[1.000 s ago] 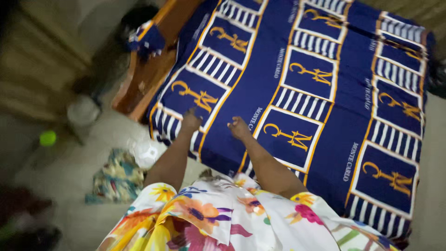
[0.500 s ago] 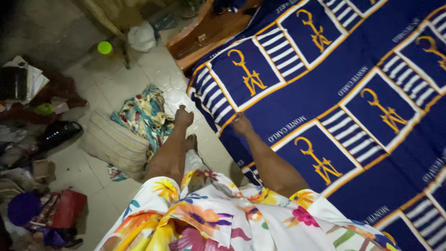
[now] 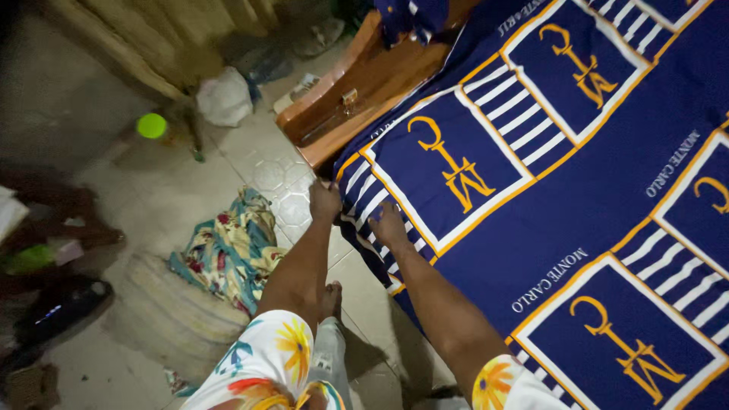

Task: The person spreads and smooths a blue patterned bedsheet over a mattress, repeatedly adjusting the edges and corners to fit the sheet neatly. The person uses both hands to pull, align, and tuck the sheet along the mattress sides.

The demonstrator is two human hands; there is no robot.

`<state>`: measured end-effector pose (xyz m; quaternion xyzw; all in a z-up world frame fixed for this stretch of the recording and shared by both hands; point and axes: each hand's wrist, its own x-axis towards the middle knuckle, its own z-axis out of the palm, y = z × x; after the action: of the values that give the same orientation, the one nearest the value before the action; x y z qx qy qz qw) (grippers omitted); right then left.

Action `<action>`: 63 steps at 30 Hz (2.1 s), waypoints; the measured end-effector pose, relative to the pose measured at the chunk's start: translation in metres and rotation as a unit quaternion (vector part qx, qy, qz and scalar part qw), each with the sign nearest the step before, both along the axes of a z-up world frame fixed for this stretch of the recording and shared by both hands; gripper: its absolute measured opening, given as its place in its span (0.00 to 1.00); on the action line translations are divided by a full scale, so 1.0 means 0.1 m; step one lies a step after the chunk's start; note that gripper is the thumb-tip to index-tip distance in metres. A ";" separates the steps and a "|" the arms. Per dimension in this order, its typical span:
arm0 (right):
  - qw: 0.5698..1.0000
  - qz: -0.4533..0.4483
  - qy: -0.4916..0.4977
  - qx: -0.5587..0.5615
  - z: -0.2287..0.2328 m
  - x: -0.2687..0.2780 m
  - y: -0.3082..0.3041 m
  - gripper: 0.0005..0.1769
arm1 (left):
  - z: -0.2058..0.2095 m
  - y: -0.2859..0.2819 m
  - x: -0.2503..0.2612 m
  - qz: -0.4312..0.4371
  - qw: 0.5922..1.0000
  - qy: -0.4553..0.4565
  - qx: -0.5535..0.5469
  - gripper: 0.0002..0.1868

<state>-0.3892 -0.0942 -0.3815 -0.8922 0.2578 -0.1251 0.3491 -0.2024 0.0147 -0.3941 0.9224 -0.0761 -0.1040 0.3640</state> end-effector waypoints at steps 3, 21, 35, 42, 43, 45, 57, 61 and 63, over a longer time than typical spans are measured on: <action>0.998 -0.064 0.007 0.028 -0.07 0.06 0.13 0.34 | -0.39 -0.23 0.37 -0.009 0.994 -0.010 -0.107 0.38; 0.993 0.033 0.018 0.115 0.02 0.34 0.07 0.13 | 0.03 0.37 1.24 0.141 0.981 -0.131 0.024 0.12; 0.976 -0.014 0.217 -0.029 -0.23 -0.33 0.03 0.12 | -0.20 0.16 1.47 0.035 0.999 0.008 0.001 0.19; 0.996 -0.056 0.034 0.055 0.33 -0.35 0.19 0.27 | -0.01 0.22 0.78 -0.053 0.995 -0.078 -0.039 0.38; 0.997 -0.068 0.006 0.047 0.40 -0.39 0.18 0.30 | 0.11 0.16 0.60 -0.049 0.995 -0.075 -0.051 0.40; 0.994 -0.098 -0.007 0.041 0.51 -0.50 0.16 0.31 | 0.41 0.13 0.30 -0.068 0.996 -0.037 -0.037 0.39; 0.968 -0.158 -0.111 -0.163 1.57 -2.60 -0.13 0.20 | 1.85 -0.09 -2.25 -0.217 0.964 -0.147 -0.045 0.37; 0.969 -0.228 -0.082 0.040 2.05 -3.57 -0.01 0.24 | 2.23 -0.03 -3.62 -0.224 0.965 -0.121 -0.068 0.30; 0.965 -0.246 -0.075 0.045 2.32 -4.09 -0.06 0.24 | 2.44 -0.14 -4.26 -0.216 0.969 -0.066 -0.098 0.31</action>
<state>-0.7984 -0.1000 -0.1498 -0.7726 0.4480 -0.2617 0.3659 -0.6283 0.0007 -0.1505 0.8486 -0.3068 -0.1114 0.4163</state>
